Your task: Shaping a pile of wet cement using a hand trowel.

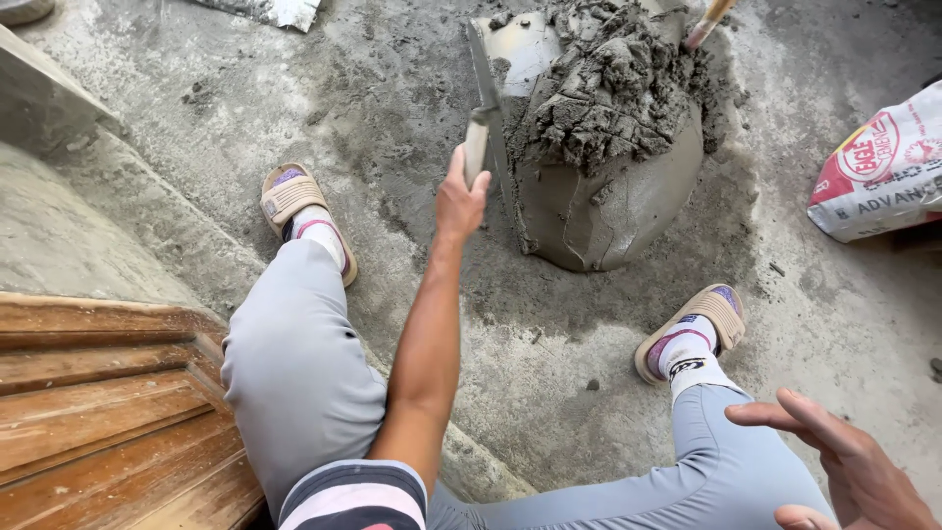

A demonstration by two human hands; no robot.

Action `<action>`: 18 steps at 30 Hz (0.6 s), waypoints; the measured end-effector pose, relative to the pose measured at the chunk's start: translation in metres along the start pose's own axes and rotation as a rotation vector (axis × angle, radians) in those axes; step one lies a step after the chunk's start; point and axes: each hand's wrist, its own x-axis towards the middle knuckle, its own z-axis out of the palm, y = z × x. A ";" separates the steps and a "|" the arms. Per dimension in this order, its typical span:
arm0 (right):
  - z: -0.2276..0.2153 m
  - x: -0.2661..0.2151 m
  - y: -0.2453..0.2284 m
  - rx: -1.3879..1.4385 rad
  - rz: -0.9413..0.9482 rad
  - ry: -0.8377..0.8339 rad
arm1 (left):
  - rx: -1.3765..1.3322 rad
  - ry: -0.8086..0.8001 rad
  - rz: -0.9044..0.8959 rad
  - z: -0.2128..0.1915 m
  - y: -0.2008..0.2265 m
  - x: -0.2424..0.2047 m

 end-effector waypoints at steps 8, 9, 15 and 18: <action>-0.002 -0.004 0.010 -0.065 -0.025 -0.021 | 0.008 -0.031 -0.196 0.016 -0.105 0.002; -0.001 -0.005 0.009 -0.070 -0.010 -0.006 | 0.001 -0.067 -0.197 0.018 -0.112 0.001; 0.001 0.000 0.010 -0.002 -0.049 -0.020 | 0.101 -0.234 -0.359 0.026 -0.094 -0.001; -0.001 -0.001 0.012 0.008 -0.038 -0.051 | 0.094 -0.198 -0.240 0.039 -0.118 0.014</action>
